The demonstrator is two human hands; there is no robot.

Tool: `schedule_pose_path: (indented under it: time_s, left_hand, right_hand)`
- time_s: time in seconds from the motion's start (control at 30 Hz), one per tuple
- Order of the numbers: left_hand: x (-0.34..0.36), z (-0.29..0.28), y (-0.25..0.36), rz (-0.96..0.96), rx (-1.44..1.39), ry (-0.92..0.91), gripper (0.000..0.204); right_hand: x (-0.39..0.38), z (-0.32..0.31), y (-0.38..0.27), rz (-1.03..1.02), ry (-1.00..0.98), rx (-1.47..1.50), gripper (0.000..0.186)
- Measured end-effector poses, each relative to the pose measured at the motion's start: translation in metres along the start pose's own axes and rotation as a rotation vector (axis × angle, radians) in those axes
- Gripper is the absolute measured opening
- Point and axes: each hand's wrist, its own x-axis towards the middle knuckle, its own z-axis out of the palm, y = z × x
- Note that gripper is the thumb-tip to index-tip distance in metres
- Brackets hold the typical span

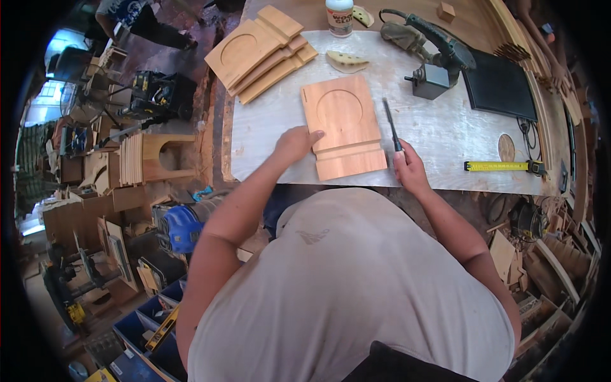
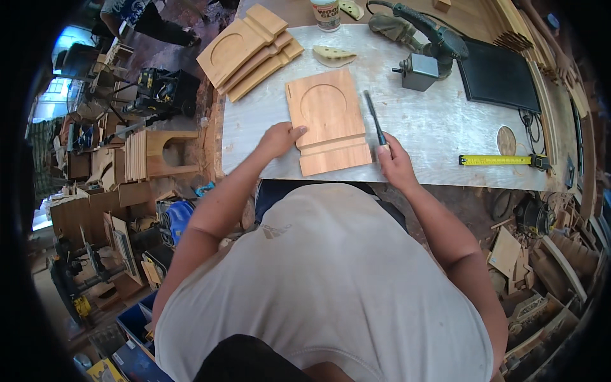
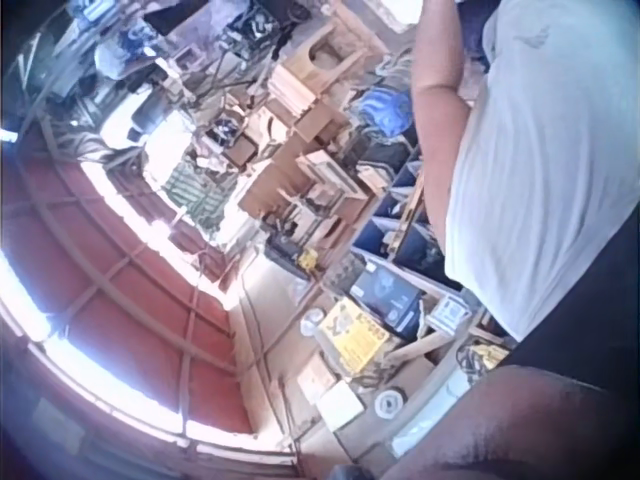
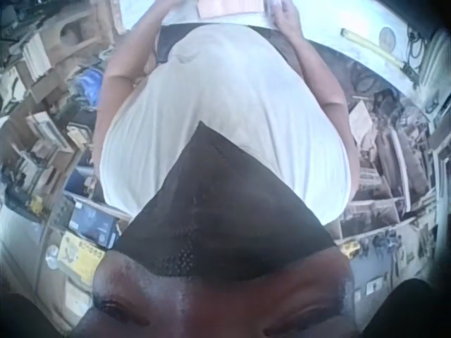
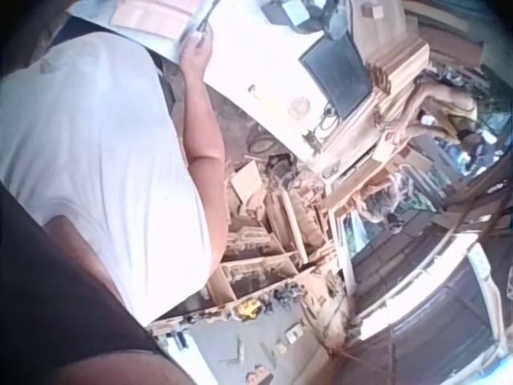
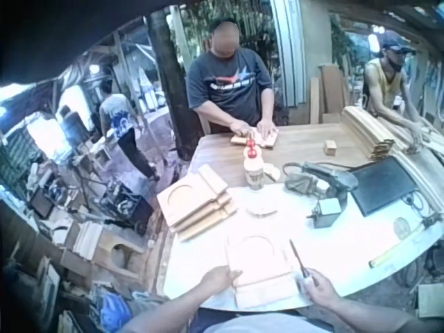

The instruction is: Using a wood chisel to carve a circular recess into a wooden block.

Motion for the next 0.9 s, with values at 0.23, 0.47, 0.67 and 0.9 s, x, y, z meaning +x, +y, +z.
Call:
schedule_pose_path:
  time_s: [0.23,0.47,0.67,0.9]
  left_hand:
    - [0.038,-0.007,-0.017,0.033,-0.463,0.401,0.064]
    - [0.089,0.035,-0.016,0.1,-0.659,0.65,0.06]
    - [0.08,0.025,-0.012,0.117,-0.723,0.553,0.046]
    - [0.08,0.03,-0.017,0.173,-0.675,0.681,0.042]
  right_hand:
    - [-0.001,0.008,-0.074,-0.028,-0.268,-0.623,0.048]
    - [0.017,0.015,-0.1,-0.045,-0.387,-0.897,0.047]
    - [0.024,0.005,-0.088,-0.068,-0.451,-0.951,0.047]
    - [0.026,0.009,-0.082,-0.046,-0.468,-1.022,0.049]
